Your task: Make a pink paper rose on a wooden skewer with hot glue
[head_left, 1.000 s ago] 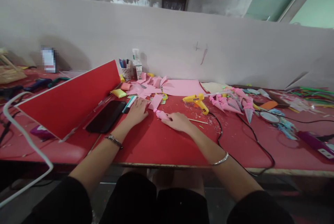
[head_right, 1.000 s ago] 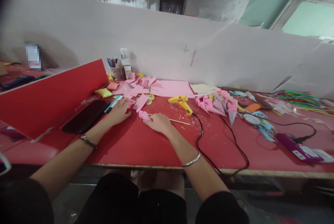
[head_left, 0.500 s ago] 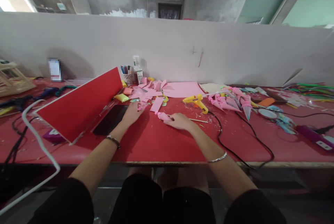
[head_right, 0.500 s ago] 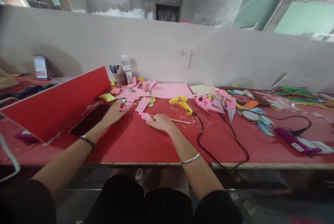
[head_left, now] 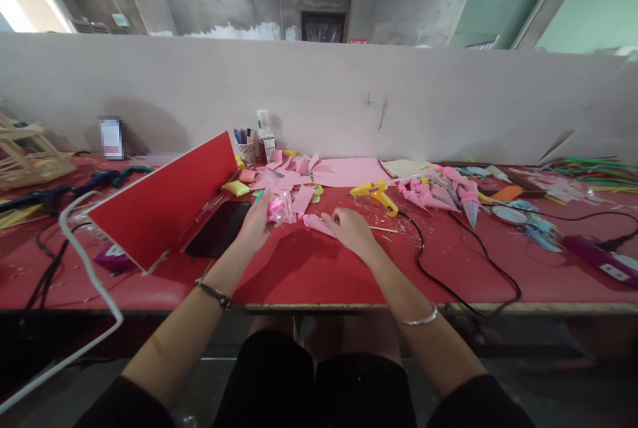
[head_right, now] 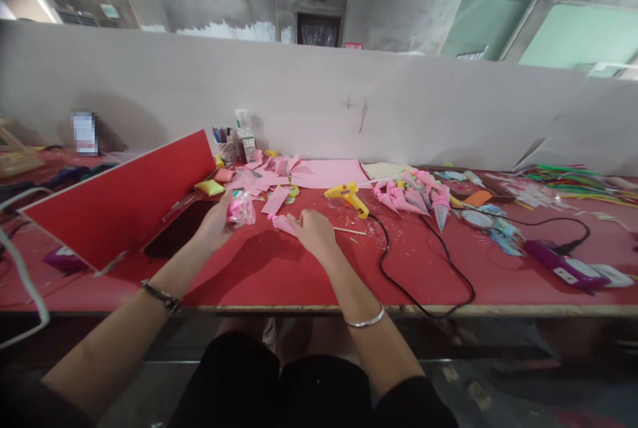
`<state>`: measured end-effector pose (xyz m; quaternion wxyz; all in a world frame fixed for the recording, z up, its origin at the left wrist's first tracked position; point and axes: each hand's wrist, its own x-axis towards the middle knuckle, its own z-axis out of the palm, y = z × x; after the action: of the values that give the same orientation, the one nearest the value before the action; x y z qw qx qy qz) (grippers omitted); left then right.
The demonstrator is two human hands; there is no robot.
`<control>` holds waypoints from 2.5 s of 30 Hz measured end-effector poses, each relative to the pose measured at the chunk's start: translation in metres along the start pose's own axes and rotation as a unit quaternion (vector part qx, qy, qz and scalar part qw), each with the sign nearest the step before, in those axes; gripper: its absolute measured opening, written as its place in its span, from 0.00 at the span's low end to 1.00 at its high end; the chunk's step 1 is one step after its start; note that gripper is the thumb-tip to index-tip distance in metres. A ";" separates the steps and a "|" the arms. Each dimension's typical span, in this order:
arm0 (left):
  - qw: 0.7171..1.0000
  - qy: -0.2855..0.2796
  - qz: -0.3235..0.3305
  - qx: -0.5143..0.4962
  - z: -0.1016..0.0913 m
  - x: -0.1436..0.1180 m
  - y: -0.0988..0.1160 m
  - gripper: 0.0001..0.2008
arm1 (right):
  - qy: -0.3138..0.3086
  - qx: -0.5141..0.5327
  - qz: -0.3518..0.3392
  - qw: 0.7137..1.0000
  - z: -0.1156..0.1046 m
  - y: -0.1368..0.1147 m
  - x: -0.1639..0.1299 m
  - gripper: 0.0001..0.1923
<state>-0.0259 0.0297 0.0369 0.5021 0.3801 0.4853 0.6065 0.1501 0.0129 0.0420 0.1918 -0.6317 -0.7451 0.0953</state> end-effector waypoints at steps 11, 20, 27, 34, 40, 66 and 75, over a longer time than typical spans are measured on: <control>0.992 -0.032 0.107 -0.055 0.027 -0.021 -0.006 0.19 | 0.102 0.407 -0.187 0.888 0.010 -0.027 -0.021 0.04; 0.980 -0.005 0.194 0.038 0.026 -0.031 -0.001 0.16 | 0.108 0.487 -0.146 0.855 0.011 -0.032 -0.027 0.03; 0.963 0.019 0.264 0.054 0.024 -0.031 -0.003 0.15 | 0.106 0.544 -0.100 0.826 0.014 -0.031 -0.026 0.04; 0.948 -0.013 0.299 0.110 0.021 -0.035 -0.006 0.11 | 0.062 0.596 -0.022 0.800 0.015 -0.027 -0.025 0.09; 0.933 -0.053 0.309 0.177 0.017 -0.039 -0.009 0.05 | -0.036 0.704 0.034 0.708 0.019 -0.023 -0.024 0.10; 0.925 -0.105 0.290 0.223 0.010 -0.038 -0.016 0.09 | 0.086 0.577 -0.025 0.812 0.013 -0.020 -0.025 0.04; 0.889 -0.156 0.216 0.373 -0.015 -0.020 -0.024 0.08 | 0.066 0.593 0.038 0.802 0.001 0.001 -0.015 0.08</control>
<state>-0.0303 0.0081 0.0105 0.2494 0.7247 0.4973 0.4067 0.1518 -0.0013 0.0380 0.5736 -0.4275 -0.5040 0.4841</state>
